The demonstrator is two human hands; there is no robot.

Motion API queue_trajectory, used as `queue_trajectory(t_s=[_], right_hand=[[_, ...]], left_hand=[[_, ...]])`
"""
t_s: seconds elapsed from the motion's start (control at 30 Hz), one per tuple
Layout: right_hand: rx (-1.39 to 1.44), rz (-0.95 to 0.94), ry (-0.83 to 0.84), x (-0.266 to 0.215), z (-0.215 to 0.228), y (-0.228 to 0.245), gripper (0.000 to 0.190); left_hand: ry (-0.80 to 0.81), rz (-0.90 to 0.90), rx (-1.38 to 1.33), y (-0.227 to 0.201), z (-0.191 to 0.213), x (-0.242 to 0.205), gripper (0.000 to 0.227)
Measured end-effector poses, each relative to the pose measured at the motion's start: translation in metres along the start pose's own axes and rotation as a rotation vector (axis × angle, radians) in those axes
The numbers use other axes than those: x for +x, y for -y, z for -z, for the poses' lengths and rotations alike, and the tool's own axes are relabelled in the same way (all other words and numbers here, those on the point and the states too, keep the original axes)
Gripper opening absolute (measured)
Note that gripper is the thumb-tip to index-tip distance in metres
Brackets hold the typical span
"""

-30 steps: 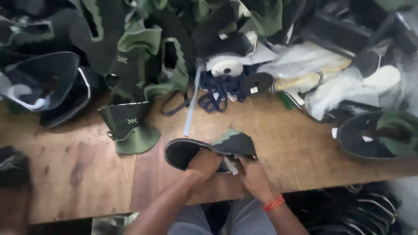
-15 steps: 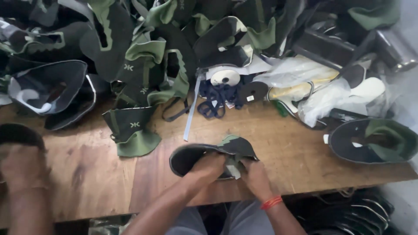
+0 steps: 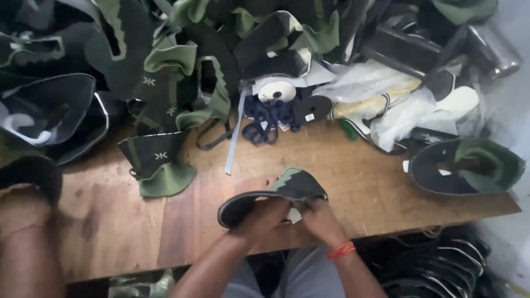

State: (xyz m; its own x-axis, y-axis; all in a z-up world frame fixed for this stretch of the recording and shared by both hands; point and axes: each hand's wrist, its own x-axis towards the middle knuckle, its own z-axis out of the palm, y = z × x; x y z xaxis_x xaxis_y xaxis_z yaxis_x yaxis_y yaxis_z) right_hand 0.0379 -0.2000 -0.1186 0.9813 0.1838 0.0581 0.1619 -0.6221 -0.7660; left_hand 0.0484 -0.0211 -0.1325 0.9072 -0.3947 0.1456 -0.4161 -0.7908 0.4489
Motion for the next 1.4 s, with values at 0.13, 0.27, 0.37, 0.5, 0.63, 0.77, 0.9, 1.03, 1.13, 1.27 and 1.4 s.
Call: queue_trajectory(t_s=[0.13,0.27,0.37,0.5,0.63,0.77,0.9,1.03,1.13,1.27,1.4], right_hand=[[0.024,0.09,-0.061,-0.003,-0.006,0.0,0.03],[0.085,0.078,-0.12,-0.004,-0.009,0.007,0.029],[0.13,0.006,-0.116,-0.006,-0.004,0.021,0.031],[0.191,0.066,-0.076,-0.009,0.02,0.04,0.029],[-0.119,0.031,-0.066,-0.002,0.0,-0.003,0.026],[-0.465,0.253,-0.131,0.004,-0.013,-0.025,0.029],[-0.487,0.249,-0.02,-0.003,-0.011,-0.011,0.028],[-0.327,0.504,-0.112,-0.001,-0.005,-0.02,0.026],[-0.33,0.402,-0.138,-0.01,-0.006,-0.028,0.026],[-0.464,0.342,0.082,-0.009,0.007,-0.005,0.03],[-0.513,0.701,0.028,-0.014,0.005,-0.01,0.032]], left_hand=[[0.096,0.138,-0.039,0.01,-0.016,0.011,0.048],[0.136,0.253,-0.188,0.015,-0.025,0.019,0.05],[0.104,0.285,-0.255,0.02,-0.04,0.018,0.053],[-0.173,0.216,-0.238,0.024,-0.059,0.018,0.063],[-0.247,0.121,-0.115,0.047,-0.071,0.019,0.04],[-0.301,-0.088,0.047,0.037,-0.049,0.013,0.037],[-0.332,-0.246,0.185,0.036,-0.038,0.004,0.035],[-0.253,-0.106,0.244,0.04,-0.04,0.004,0.034],[-0.316,-0.215,0.416,0.042,-0.051,-0.001,0.038],[-0.185,-0.236,0.155,0.051,-0.043,-0.003,0.032],[-0.095,-0.306,0.076,0.052,-0.031,-0.023,0.032]])
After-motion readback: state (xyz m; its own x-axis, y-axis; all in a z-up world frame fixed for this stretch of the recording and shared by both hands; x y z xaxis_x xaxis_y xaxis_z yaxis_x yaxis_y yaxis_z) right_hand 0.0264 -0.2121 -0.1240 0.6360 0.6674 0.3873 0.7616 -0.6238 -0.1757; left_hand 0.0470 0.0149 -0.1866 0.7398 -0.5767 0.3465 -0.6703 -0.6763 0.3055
